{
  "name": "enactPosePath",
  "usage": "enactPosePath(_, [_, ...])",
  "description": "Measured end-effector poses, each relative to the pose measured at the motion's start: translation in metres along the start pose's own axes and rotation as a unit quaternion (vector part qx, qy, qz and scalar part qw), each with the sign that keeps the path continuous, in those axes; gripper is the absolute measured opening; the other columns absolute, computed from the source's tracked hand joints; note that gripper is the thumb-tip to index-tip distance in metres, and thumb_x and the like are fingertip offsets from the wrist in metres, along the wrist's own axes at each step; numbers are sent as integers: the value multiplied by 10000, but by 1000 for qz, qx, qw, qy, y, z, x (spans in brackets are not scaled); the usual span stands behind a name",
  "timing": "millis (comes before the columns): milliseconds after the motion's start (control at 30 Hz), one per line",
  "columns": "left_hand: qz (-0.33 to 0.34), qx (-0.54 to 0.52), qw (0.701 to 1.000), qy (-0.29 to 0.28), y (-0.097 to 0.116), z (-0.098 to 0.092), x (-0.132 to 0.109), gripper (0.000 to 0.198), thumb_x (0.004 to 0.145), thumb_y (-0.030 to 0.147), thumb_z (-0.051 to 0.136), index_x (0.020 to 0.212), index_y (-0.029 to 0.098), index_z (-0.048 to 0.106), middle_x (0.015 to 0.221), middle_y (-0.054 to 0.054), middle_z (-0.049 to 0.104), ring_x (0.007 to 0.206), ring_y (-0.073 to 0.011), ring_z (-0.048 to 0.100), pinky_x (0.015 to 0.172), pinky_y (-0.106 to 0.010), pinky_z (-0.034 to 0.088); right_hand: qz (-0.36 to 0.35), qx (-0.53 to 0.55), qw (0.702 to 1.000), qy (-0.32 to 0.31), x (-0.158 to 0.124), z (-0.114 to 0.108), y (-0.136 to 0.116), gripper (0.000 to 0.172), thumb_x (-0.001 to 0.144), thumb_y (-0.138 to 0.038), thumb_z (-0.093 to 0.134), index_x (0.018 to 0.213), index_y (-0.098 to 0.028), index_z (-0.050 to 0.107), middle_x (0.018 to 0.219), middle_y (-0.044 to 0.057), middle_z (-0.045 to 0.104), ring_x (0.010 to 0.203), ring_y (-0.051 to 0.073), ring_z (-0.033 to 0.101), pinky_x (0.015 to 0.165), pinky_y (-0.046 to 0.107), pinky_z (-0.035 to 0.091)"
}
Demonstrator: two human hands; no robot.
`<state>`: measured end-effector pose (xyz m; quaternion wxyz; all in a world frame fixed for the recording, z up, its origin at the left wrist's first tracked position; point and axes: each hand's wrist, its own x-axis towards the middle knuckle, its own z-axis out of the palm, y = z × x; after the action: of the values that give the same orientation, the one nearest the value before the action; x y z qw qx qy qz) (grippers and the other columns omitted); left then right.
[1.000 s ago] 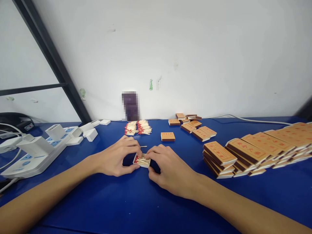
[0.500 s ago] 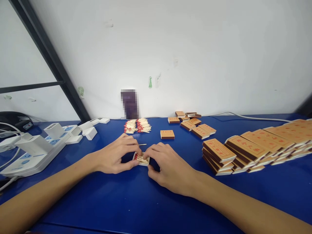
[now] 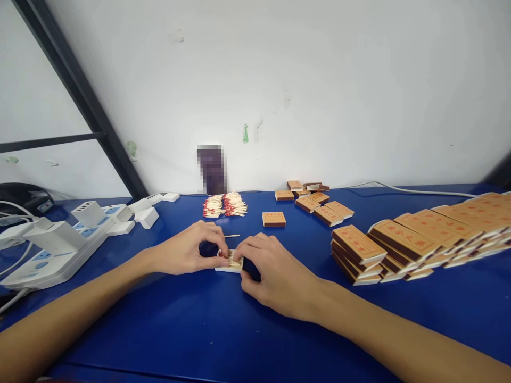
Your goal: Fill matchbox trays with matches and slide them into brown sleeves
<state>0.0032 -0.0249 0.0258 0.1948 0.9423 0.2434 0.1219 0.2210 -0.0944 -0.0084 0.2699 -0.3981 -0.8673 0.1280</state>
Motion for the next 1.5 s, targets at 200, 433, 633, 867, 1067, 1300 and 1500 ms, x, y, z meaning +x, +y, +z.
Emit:
enactPosePath(200, [26,19,999,-16,2,-6,-1,150,880,347,637,865,226,723,843,12,704,782,-137,617,772,-296,409,7,13,1000,-14,0,0,-1,240,835,-136,545,1034,-246,621,1097,51,650,1057,225,565,932,420,459])
enactPosePath(433, [12,72,997,-5,3,-3,-1,157,899,327,598,839,208,682,832,13,699,798,-149,614,777,-300,388,-3,11,1000,-15,2,-5,-6,374,829,-107,543,1164,-262,600,1110,42,661,1044,230,566,918,427,456])
enactPosePath(633, [4,57,998,14,3,-1,-2,196,875,378,616,827,189,637,789,25,680,720,-125,605,725,-275,402,-19,7,1000,-21,1,-6,-6,381,834,-79,524,1146,-283,605,1088,25,663,1036,221,567,913,415,450])
enactPosePath(867, [-13,62,998,8,5,-4,-2,166,841,353,644,818,191,670,774,25,693,716,-126,627,731,-267,416,-16,3,999,-35,-1,-5,-5,265,867,-123,527,1076,-255,622,1118,38,638,1052,218,544,918,417,431])
enactPosePath(1067, [-9,75,997,14,5,-4,-2,152,856,312,608,797,190,676,725,22,685,678,-119,623,718,-261,435,-5,-4,999,-48,0,-5,-7,224,888,-157,520,1039,-255,653,1112,37,639,1029,218,550,902,417,426])
enactPosePath(1300, [-32,26,999,24,4,-1,-1,125,873,295,591,891,187,652,738,28,681,652,-107,618,653,-234,449,-12,-3,999,-34,0,-4,-5,308,864,-154,533,1152,-252,581,1097,32,648,1030,228,550,903,421,428])
enactPosePath(1500, [-20,176,978,108,-23,2,2,192,933,248,488,1047,195,633,917,-36,642,868,-184,588,782,-322,459,53,-19,998,-15,1,-2,-2,392,830,-162,543,1213,-213,476,1123,79,612,993,243,556,863,420,452])
